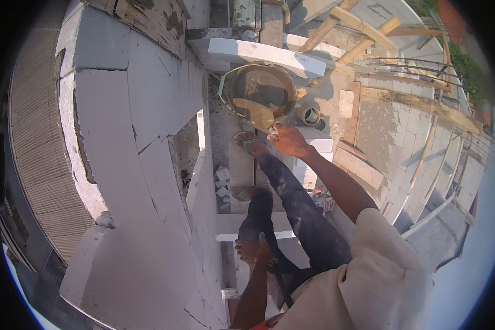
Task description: The person is building a wall using white blocks. They measure the wall with a tape measure, apply mortar with a trowel, and use a hammer to adjust the blocks into place.
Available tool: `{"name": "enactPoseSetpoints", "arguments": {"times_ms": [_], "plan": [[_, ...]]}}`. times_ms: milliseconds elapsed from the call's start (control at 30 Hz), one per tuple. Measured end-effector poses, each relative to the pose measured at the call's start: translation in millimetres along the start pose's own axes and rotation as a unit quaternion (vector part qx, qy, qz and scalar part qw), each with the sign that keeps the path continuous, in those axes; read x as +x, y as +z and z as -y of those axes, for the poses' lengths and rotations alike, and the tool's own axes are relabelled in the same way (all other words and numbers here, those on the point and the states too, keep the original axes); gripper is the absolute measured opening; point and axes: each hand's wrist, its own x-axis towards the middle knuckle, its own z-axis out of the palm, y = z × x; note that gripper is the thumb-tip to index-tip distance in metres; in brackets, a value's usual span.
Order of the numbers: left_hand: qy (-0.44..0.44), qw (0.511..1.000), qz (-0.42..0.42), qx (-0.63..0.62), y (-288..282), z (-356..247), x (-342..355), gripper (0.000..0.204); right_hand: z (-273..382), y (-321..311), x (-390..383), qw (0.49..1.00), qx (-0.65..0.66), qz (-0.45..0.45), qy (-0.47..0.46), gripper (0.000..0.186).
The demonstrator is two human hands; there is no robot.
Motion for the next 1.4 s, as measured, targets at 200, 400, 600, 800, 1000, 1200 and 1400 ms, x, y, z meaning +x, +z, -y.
{"name": "enactPoseSetpoints", "arguments": {"times_ms": [200,400,600,800,1000,1200,1400], "plan": [[0.015,0.999,-0.018,0.027,2.8,5.7,8.8,0.11,-137.1,44.5,130.6,0.965,-0.183,-0.179,0.062,0.032],[-0.011,1.0,-0.004,0.018,6.9,5.8,14.6,0.112,-104.6,68.8,163.9,0.986,-0.166,-0.019,-0.001,0.036],[0.016,1.0,-0.011,0.012,3.0,3.5,9.3,0.113,-148.1,40.7,96.1,0.985,0.138,0.044,0.09,0.047],[0.001,1.0,-0.002,-0.014,0.7,3.5,7.8,0.111,-16.9,-36.9,27.4,0.971,0.222,0.078,-0.026,0.038],[-0.009,0.999,-0.001,-0.043,-13.4,9.8,9.7,0.106,154.4,-136.8,-22.5,0.944,0.196,0.047,-0.262,0.032],[-0.034,0.998,-0.012,-0.044,-6.0,6.1,8.9,0.104,301.3,-188.4,-28.6,0.812,-0.141,-0.166,-0.542,0.047],[-0.042,0.997,0.021,-0.056,-6.9,7.6,5.9,0.107,368.0,-199.4,-11.8,0.697,-0.354,-0.276,-0.559,0.043]]}}
